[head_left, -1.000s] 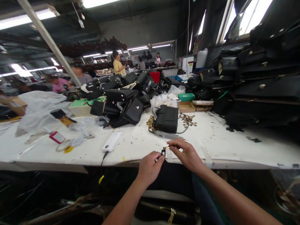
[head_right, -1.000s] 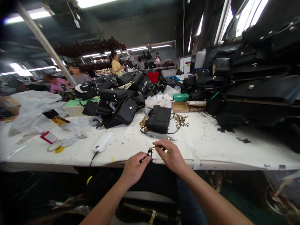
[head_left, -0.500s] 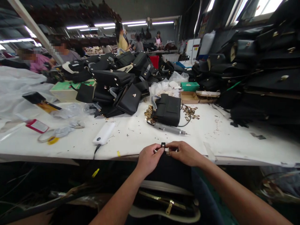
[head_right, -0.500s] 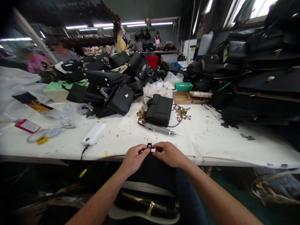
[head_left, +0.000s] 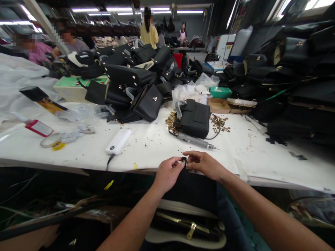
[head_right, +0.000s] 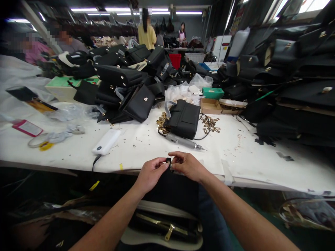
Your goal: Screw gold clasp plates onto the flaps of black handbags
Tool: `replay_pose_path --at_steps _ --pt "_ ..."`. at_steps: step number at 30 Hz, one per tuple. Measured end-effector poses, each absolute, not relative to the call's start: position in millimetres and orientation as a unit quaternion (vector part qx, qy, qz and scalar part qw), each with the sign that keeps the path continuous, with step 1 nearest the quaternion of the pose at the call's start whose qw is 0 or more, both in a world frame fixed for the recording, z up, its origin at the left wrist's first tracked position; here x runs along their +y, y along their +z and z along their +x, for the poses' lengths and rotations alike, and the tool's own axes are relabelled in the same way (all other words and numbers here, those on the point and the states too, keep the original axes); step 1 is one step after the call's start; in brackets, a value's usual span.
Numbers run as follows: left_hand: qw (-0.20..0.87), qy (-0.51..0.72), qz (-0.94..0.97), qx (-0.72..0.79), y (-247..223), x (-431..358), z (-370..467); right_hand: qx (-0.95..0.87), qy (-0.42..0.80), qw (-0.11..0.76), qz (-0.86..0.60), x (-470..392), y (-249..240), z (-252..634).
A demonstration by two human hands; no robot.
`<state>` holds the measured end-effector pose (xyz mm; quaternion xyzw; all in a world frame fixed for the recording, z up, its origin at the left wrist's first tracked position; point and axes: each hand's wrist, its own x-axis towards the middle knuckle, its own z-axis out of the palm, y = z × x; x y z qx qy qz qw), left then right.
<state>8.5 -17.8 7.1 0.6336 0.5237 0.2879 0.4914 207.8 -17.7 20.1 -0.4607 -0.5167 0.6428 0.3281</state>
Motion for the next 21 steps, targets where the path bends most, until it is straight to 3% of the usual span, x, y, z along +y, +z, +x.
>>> replay_pose_path --at_steps 11,21 --pt "0.508 0.311 0.618 0.513 2.8 -18.7 6.4 -0.560 0.624 0.268 -0.475 -20.6 26.1 205.3" --pt "0.506 0.311 0.604 0.531 1.1 -18.5 7.9 -0.490 0.640 0.339 -0.485 -16.8 17.3 199.4"
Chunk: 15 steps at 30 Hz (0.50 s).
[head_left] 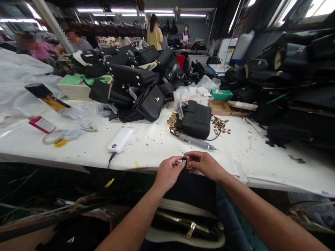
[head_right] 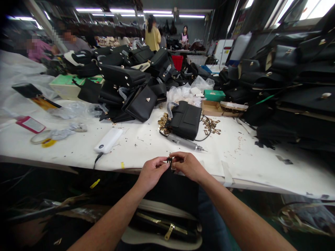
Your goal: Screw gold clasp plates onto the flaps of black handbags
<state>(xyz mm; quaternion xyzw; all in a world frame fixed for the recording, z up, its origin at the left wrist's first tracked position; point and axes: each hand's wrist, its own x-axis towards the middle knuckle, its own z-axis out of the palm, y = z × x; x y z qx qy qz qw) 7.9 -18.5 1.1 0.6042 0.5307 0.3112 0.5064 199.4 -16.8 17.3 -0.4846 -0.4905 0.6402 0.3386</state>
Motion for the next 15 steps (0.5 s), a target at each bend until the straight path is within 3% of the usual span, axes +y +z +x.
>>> replay_pose_path --at_steps 10,15 --pt "0.468 0.295 0.636 0.537 7.8 -19.7 9.4 -0.505 0.614 0.324 -0.513 -18.6 20.4 197.5" --pt "0.446 0.299 0.640 0.550 9.4 -21.4 11.5 -0.550 0.542 0.317 -0.551 -17.2 16.3 196.0"
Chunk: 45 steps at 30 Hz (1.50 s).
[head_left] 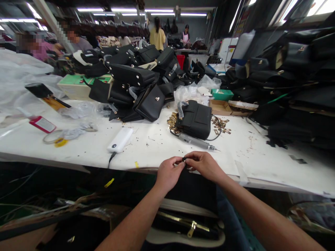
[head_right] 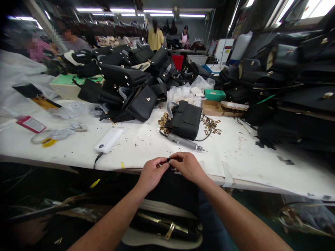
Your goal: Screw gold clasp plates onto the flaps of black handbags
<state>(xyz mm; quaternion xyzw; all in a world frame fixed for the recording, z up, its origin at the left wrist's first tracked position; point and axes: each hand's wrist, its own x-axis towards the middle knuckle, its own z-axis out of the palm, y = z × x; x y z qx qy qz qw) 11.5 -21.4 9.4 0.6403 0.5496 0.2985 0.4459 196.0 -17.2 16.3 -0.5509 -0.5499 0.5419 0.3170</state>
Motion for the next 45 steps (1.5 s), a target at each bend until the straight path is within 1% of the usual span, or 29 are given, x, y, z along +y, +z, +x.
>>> replay_pose_path --at_steps 7,13,16,23,36,42,45 --pt "0.425 0.309 0.651 0.548 12.3 -24.0 11.4 -0.626 0.435 0.315 -0.565 -21.3 31.6 189.6" --pt "0.424 0.312 0.656 0.541 18.5 -20.7 9.6 -0.609 0.446 0.332 -0.566 -22.9 31.5 187.6" --pt "0.405 0.299 0.675 0.540 25.0 -19.7 9.4 -0.616 0.438 0.341 -0.559 -23.8 30.4 186.3" --pt "0.361 0.276 0.716 0.529 32.8 -8.2 11.5 -0.639 0.409 0.393 -0.519 -18.8 24.1 182.2" --pt "0.387 0.265 0.712 0.522 41.2 -11.8 15.0 -0.632 0.384 0.376 -0.558 -20.1 29.6 181.8" --pt "0.373 0.251 0.700 0.554 37.9 -11.8 18.3 -0.648 0.354 0.375 -0.560 -19.6 24.1 179.1" --pt "0.356 0.243 0.687 0.585 34.1 -10.9 20.9 -0.641 0.359 0.380 -0.562 -18.4 22.8 177.8"
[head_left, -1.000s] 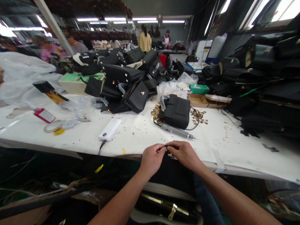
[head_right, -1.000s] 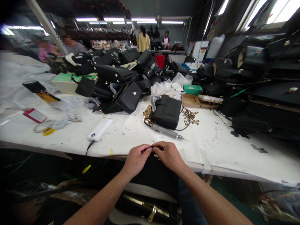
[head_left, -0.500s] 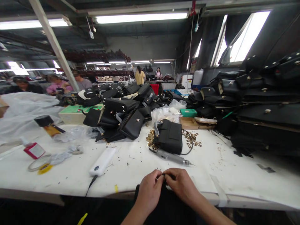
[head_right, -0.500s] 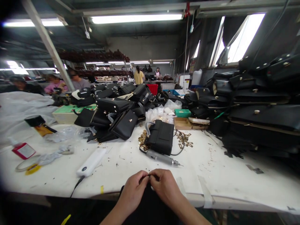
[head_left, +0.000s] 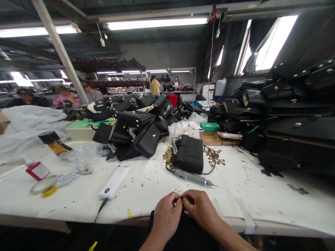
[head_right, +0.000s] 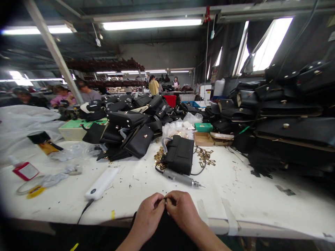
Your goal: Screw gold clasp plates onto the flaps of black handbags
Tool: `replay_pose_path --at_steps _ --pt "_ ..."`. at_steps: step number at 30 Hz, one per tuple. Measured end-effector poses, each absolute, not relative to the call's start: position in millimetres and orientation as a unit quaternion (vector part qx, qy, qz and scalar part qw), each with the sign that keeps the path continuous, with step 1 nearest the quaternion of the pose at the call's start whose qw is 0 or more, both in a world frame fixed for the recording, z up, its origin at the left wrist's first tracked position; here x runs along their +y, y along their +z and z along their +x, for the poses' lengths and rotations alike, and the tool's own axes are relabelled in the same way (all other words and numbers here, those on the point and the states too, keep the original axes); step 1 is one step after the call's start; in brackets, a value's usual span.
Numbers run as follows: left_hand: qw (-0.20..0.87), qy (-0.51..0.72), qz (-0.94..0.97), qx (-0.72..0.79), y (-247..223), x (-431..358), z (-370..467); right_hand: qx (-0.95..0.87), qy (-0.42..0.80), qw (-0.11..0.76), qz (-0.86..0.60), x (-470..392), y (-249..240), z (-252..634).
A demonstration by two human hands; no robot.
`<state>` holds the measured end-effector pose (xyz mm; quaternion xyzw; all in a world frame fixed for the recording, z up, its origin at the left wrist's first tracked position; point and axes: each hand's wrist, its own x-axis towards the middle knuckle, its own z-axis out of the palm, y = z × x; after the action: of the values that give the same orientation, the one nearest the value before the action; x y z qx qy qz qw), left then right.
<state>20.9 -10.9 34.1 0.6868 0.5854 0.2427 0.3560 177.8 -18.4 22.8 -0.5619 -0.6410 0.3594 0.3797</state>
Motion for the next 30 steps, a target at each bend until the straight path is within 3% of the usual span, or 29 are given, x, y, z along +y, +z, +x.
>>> replay_pose_path --at_steps 8,12,15,20,24,30 --pt "0.356 0.258 0.716 0.542 37.4 -10.8 17.3 -0.600 0.445 0.413 -0.521 -20.0 32.2 185.7" --pt "0.243 0.255 0.783 0.513 28.9 -26.5 -1.9 -0.590 0.471 0.448 -0.479 -28.4 40.5 186.6" --pt "0.190 0.204 0.848 0.450 22.6 -39.7 -19.3 -0.560 0.555 0.433 -0.436 -39.3 48.5 185.0" --pt "0.330 0.129 0.861 0.365 18.0 -55.5 -27.5 -0.525 0.650 0.348 -0.425 -58.1 42.1 181.6" --pt "0.458 0.079 0.781 0.417 3.9 -66.1 -17.7 -0.492 0.651 0.328 -0.475 -63.5 15.3 181.2" --pt "0.255 0.081 0.835 0.481 16.2 -62.6 2.4 -0.501 0.596 0.344 -0.524 -46.4 4.8 189.8"
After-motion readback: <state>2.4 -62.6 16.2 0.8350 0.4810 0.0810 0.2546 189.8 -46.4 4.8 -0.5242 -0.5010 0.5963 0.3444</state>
